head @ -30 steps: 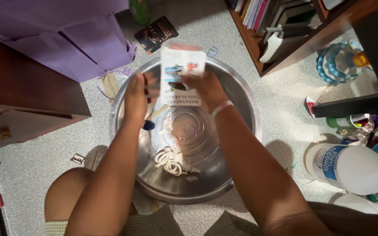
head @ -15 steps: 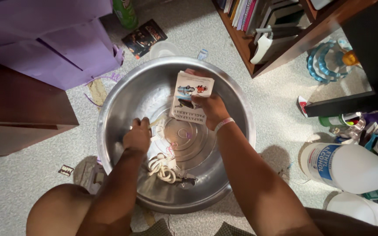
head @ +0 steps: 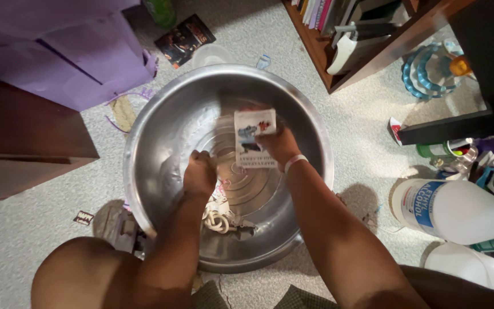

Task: The person sits on the floor and sorts various small items from a metal bowl into a wooden drawer. They handle hair accessories, fabric pieces, and packaged goods, placing them into the drawer and a pink organizer.

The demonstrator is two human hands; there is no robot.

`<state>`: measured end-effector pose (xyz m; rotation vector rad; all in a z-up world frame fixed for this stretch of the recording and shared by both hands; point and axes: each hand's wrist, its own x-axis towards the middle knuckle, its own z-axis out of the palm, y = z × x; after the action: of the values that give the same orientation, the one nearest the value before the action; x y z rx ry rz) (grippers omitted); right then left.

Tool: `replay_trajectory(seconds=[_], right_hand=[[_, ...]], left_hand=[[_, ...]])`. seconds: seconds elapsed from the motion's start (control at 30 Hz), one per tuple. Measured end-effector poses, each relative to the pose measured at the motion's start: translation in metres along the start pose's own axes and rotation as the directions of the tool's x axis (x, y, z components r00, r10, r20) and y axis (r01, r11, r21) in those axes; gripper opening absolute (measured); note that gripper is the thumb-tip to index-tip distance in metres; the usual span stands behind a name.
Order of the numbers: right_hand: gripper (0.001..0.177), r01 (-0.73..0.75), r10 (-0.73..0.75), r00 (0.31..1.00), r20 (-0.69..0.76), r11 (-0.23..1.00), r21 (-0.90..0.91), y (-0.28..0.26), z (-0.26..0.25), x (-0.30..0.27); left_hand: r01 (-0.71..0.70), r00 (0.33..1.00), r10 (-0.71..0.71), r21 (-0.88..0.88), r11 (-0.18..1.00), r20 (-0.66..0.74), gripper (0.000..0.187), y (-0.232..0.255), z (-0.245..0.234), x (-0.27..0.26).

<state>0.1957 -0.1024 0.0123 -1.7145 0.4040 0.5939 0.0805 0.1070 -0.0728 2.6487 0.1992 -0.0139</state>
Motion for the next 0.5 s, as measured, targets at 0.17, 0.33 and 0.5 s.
replay_trajectory(seconds=[0.17, 0.33, 0.5], right_hand=[[0.031, 0.043, -0.043, 0.999, -0.003, 0.97, 0.238, -0.002, -0.016, 0.006], [0.031, 0.034, -0.021, 0.999, -0.044, 0.943, 0.33, -0.004, -0.025, 0.005], [0.033, 0.02, -0.008, 0.999, -0.038, 0.946, 0.322, 0.0, -0.027, 0.007]], left_hand=[[-0.255, 0.945, 0.234, -0.067, 0.965, -0.228, 0.021, 0.014, 0.024, 0.009], [-0.04, 0.976, 0.099, -0.289, 0.957, 0.192, 0.02, 0.054, -0.013, 0.007], [-0.35, 0.918, 0.349, -0.03, 0.936, 0.186, 0.042, 0.065, -0.002, -0.001]])
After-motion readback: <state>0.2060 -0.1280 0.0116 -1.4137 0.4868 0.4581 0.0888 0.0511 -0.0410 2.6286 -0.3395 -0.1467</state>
